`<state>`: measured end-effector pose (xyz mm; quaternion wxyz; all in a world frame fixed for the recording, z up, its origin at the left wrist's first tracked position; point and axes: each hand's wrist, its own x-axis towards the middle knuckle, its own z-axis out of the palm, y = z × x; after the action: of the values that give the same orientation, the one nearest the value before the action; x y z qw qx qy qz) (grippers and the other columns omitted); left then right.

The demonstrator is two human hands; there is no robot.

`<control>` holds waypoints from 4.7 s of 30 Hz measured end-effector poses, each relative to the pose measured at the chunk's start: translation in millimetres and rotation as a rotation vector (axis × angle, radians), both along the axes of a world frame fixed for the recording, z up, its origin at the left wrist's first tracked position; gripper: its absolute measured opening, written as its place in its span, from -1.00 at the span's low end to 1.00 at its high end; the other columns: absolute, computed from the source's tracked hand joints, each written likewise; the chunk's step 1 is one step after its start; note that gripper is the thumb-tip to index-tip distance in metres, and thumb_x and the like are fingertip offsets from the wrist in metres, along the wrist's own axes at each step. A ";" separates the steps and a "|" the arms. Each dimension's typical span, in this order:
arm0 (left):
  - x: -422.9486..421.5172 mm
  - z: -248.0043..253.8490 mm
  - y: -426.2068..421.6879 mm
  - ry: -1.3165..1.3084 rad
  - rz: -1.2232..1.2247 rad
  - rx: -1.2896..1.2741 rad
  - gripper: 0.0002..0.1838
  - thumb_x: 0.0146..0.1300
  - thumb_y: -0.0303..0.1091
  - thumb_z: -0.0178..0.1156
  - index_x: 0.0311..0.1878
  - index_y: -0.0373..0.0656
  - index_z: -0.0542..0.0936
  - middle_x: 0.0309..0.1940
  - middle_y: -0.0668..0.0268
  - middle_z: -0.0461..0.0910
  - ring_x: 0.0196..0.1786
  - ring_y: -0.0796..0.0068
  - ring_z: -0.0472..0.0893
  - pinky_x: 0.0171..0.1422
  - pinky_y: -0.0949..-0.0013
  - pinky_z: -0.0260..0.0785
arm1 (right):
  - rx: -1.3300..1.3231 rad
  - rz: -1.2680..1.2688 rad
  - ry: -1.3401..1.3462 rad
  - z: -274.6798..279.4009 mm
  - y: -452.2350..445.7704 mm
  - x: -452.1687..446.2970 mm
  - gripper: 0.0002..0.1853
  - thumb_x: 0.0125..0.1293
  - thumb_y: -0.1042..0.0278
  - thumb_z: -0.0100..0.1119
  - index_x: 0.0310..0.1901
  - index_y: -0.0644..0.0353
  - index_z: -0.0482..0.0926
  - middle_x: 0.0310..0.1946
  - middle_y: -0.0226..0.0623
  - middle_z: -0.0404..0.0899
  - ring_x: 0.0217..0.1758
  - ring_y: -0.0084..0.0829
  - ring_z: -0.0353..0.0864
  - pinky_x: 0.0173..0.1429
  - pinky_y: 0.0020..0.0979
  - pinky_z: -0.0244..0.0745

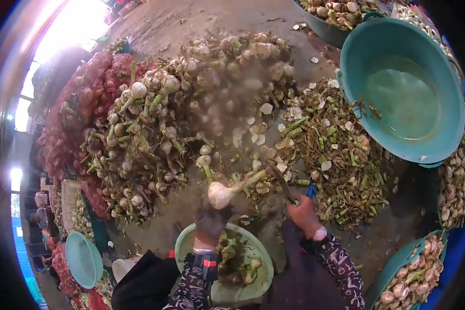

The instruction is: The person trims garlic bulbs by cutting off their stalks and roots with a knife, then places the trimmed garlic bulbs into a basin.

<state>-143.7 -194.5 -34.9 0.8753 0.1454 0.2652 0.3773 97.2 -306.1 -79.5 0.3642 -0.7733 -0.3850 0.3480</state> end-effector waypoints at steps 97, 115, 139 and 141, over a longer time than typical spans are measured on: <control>4.9 -61.1 85.8 0.294 -0.323 0.100 -0.71 0.18 -0.35 0.09 -0.02 -0.17 0.50 -0.19 0.34 0.53 -0.14 0.51 0.49 -0.06 0.41 0.38 | -0.173 0.149 0.123 -28.9 -6.5 -6.6 -0.57 0.00 0.06 0.23 -0.35 0.37 0.56 -0.44 0.12 0.56 -0.32 0.05 0.57 -0.26 -0.14 0.45; -413.2 177.8 34.6 2.640 -1.147 -0.019 -0.41 -0.03 0.08 0.24 -0.01 -0.16 0.53 -0.02 0.07 0.54 0.02 0.17 0.54 0.07 0.23 0.36 | -0.257 0.079 0.170 -100.6 -30.9 -3.8 -0.60 -0.02 0.17 0.27 -0.19 0.27 0.56 -0.43 -0.15 0.61 -0.38 -0.24 0.60 -0.24 -0.28 0.45; -17.0 -120.3 177.5 1.240 -0.211 0.812 -0.58 -0.03 -0.18 0.32 -0.13 -0.23 0.57 -0.24 0.25 0.62 -0.18 0.45 0.58 0.03 0.33 0.39 | -0.065 0.055 0.271 -28.6 -5.5 0.8 -0.54 0.07 0.03 0.20 -0.14 0.26 0.56 -0.27 0.06 0.58 -0.19 -0.01 0.58 -0.13 -0.26 0.47; -0.7 -46.8 108.7 1.127 -0.311 0.776 -0.57 -0.05 -0.19 0.33 -0.10 -0.18 0.58 -0.17 0.25 0.59 -0.12 0.42 0.56 0.08 0.32 0.37 | -0.098 0.207 0.132 34.0 34.0 -7.3 -0.58 0.07 0.03 0.19 -0.17 0.23 0.55 -0.31 0.05 0.58 -0.23 0.01 0.58 -0.17 -0.22 0.48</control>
<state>-144.5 -85.8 -81.7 0.5333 0.6569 0.5008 0.1822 89.9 -272.1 -45.5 0.3127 -0.7217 -0.4206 0.4521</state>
